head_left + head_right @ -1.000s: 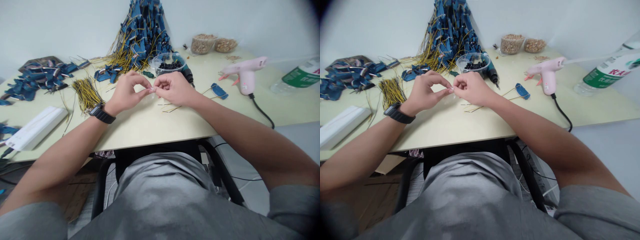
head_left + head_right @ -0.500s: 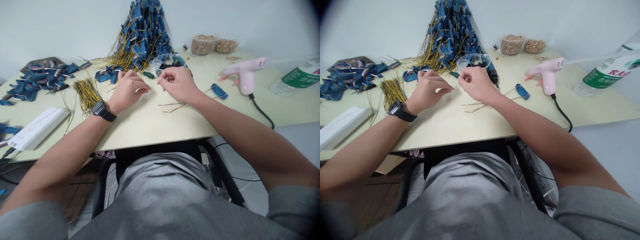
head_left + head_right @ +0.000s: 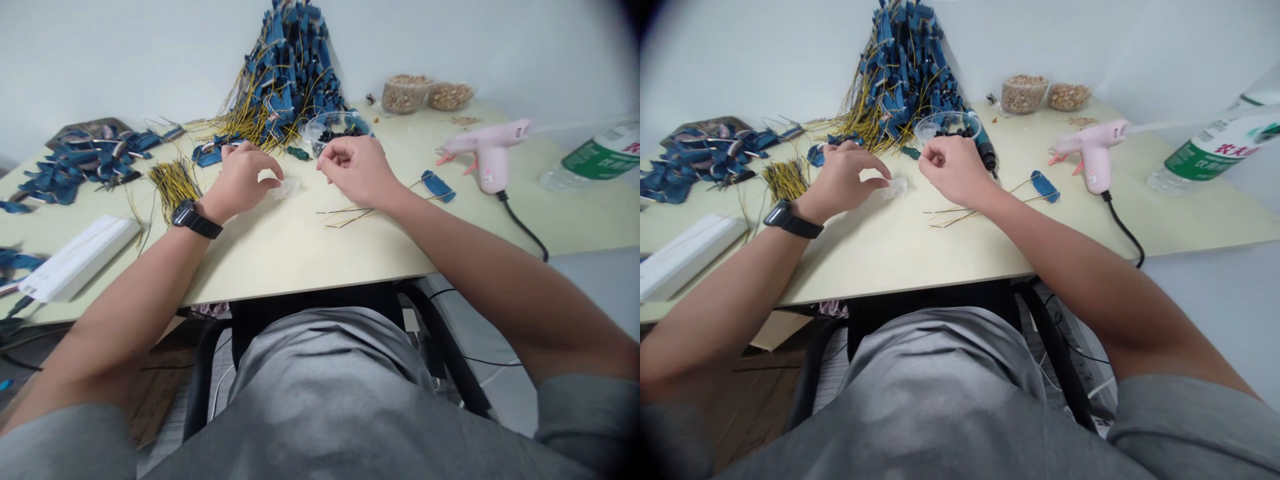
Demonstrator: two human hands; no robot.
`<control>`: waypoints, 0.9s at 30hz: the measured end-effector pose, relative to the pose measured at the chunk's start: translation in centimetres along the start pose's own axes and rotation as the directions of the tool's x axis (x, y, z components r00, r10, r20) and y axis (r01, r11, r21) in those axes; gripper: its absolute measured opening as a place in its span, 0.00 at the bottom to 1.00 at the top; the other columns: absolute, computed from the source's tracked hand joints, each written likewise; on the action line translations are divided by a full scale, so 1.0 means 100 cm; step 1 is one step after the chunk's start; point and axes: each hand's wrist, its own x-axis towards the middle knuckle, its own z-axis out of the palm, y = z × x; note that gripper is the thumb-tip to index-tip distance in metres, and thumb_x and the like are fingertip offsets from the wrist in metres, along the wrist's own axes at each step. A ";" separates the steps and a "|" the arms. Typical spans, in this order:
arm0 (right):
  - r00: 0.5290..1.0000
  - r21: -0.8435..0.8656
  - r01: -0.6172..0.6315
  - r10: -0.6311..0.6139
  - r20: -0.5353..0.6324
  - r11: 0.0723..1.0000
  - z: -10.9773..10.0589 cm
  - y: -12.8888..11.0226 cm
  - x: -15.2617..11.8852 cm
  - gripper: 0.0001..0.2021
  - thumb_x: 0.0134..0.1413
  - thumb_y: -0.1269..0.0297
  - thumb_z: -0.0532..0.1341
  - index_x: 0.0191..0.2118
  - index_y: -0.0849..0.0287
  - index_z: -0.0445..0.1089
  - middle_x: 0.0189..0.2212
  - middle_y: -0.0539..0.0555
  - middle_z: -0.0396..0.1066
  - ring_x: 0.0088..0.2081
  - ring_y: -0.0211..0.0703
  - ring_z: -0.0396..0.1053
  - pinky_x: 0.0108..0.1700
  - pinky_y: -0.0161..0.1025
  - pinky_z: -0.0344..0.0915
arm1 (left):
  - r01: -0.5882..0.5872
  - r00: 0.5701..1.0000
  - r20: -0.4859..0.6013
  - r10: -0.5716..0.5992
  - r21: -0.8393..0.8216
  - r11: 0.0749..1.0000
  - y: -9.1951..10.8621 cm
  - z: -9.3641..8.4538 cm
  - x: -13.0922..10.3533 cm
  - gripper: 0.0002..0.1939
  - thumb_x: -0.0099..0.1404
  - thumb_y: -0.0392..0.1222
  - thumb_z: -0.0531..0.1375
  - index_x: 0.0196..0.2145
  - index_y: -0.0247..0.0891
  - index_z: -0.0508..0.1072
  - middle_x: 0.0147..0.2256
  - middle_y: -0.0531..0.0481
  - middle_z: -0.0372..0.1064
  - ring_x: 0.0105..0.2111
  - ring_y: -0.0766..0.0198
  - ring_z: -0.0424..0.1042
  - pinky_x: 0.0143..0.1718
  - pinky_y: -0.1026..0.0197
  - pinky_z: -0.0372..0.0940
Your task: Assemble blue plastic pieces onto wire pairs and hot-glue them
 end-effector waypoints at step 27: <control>0.998 -0.028 0.053 -0.052 0.034 0.998 0.000 -0.006 -0.002 0.16 0.77 0.78 0.70 0.36 0.52 0.78 0.34 0.53 0.82 0.40 0.50 0.77 0.51 0.48 0.76 | -0.056 0.998 -0.031 0.056 0.019 0.998 0.024 0.012 -0.009 0.12 0.76 0.49 0.73 0.51 0.54 0.97 0.53 0.42 0.95 0.61 0.29 0.83 0.78 0.13 0.63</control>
